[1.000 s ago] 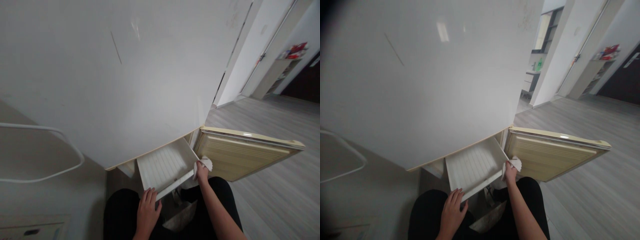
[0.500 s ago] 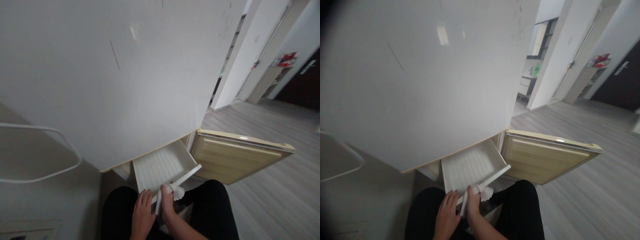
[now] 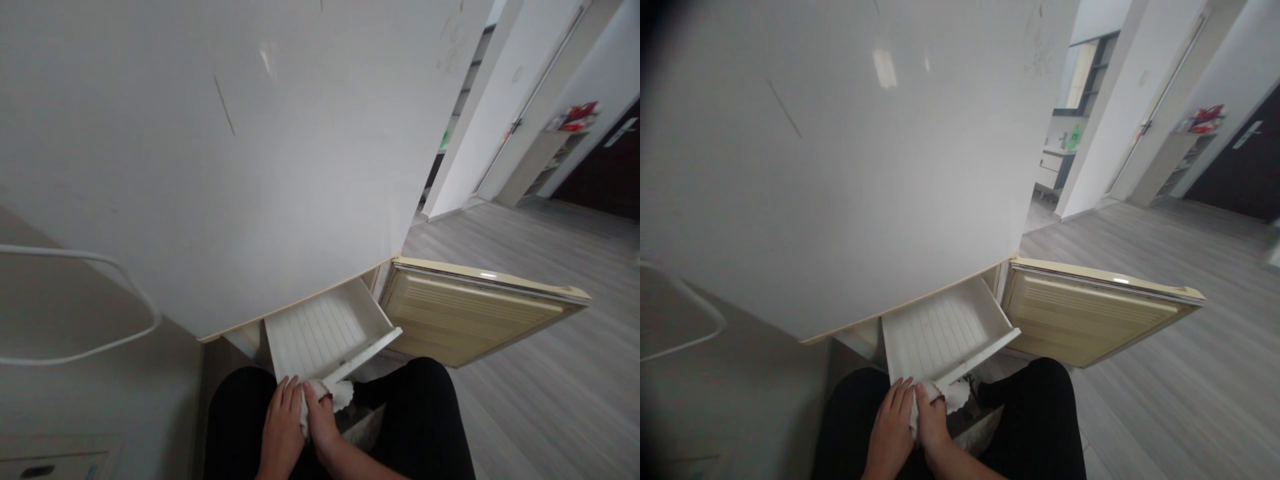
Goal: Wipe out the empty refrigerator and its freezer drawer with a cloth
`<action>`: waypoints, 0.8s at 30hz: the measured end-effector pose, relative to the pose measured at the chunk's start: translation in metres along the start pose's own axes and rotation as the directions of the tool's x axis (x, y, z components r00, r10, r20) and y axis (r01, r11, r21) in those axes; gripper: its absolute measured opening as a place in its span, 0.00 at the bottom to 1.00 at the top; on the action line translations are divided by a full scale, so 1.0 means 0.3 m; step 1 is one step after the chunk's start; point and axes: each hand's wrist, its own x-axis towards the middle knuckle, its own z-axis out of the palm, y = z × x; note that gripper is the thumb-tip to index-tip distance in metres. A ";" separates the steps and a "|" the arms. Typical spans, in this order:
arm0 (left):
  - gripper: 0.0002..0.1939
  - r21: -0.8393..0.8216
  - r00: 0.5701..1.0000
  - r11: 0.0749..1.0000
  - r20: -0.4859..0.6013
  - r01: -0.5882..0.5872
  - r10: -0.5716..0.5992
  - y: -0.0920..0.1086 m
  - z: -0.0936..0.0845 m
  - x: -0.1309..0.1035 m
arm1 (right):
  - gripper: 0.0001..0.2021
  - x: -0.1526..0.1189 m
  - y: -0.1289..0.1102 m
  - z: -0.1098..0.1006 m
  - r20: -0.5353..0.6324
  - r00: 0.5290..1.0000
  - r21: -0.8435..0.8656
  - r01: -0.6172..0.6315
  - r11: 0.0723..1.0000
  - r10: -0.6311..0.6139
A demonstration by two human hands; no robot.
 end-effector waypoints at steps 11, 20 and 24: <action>0.16 -0.042 1.000 0.999 -0.018 0.000 -0.001 0.012 -0.017 0.012 | 0.36 0.168 -0.150 -0.151 -0.362 0.920 -0.046 0.146 0.988 -0.153; 0.15 -0.063 0.999 0.998 -0.037 0.008 -0.010 0.014 -0.022 0.020 | 0.42 0.363 -0.386 -0.453 -0.451 0.819 -0.333 0.216 0.918 -0.356; 0.14 -0.075 0.998 0.997 -0.056 0.001 -0.005 0.014 -0.017 0.019 | 0.42 0.378 -0.404 -0.484 -0.407 0.818 -0.374 0.256 0.891 -0.406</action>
